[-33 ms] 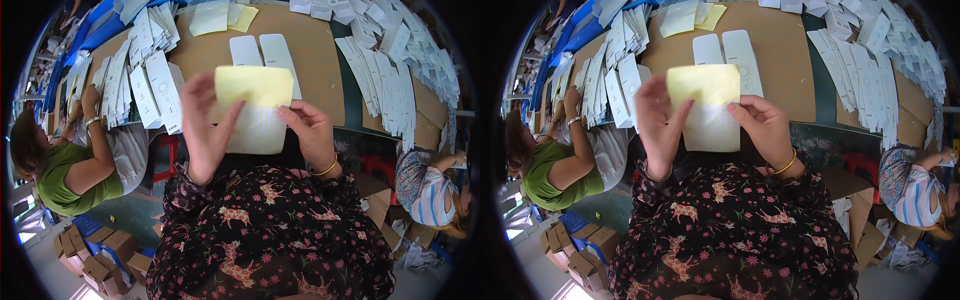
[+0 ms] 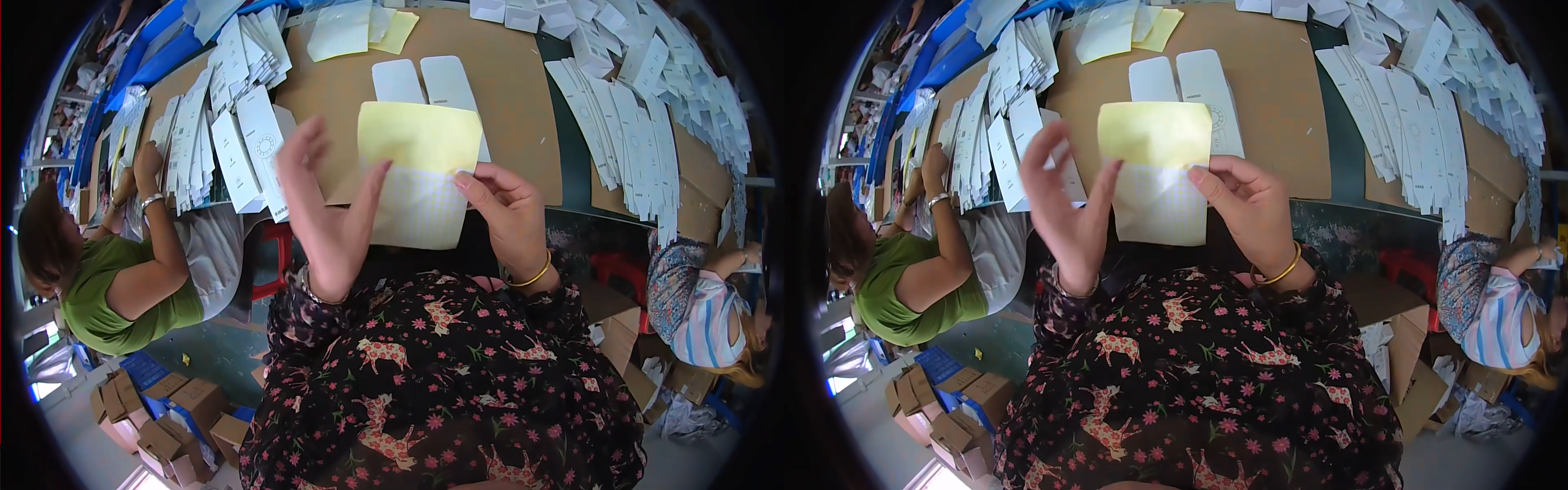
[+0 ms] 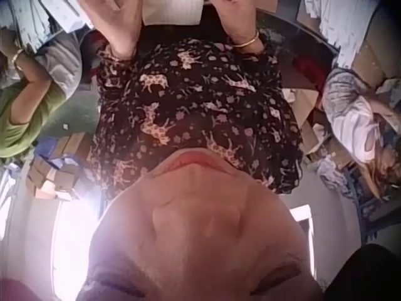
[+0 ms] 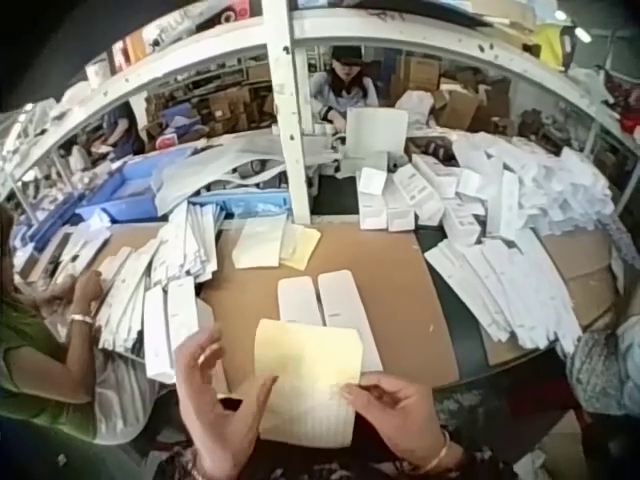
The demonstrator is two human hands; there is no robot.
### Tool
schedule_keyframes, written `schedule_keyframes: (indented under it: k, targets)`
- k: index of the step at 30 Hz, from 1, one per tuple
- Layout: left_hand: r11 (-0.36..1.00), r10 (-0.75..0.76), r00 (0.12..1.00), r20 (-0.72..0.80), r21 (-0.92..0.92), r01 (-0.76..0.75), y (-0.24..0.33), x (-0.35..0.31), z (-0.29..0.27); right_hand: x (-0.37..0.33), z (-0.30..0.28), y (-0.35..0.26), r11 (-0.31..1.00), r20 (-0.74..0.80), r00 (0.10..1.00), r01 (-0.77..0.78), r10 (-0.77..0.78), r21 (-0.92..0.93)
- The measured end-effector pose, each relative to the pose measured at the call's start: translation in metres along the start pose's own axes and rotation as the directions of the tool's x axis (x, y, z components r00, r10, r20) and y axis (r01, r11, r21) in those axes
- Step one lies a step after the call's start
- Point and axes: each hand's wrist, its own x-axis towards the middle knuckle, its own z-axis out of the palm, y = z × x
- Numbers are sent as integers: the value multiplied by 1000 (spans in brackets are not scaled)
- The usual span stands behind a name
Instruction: The person peels stickers from a sheet and applies them to white boxes before picking up a stack of flat cardboard packaging to fold into boxes.
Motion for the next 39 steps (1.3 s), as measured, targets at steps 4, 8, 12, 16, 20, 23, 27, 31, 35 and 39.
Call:
schedule_keyframes:
  k: [4,8,12,16,20,23,27,31,35,39]
  targets:
    - [843,367,782,504,176,-509,23,10,-7,-4,-8,-1,1000,-25,1000,-16,16,-1]
    - [888,261,738,622,145,-436,19,8,17,-6,-11,-9,998,-19,999,-44,43,-34]
    - [866,284,723,630,156,-475,17,6,23,-5,-14,-10,998,4,998,-63,63,-19]
    - [848,312,684,659,131,-513,19,9,30,-1,-19,-3,999,27,1000,9,-8,-37]
    - [849,297,659,691,125,-514,17,13,35,4,-24,-4,997,51,997,-50,53,-66]
    - [882,215,658,722,146,-448,17,14,38,8,-26,3,999,63,998,-30,33,-46]
    - [949,120,680,724,118,-293,20,26,36,11,-28,-2,997,51,997,-66,63,42]
    - [994,13,786,618,79,-78,11,60,37,-2,-61,9,994,142,990,-8,-8,112]
    - [975,85,703,706,85,-204,-21,83,64,0,-68,14,949,310,909,310,-280,-52]
    - [920,11,587,809,221,-322,-76,88,95,3,-57,5,810,354,855,491,-379,-320]
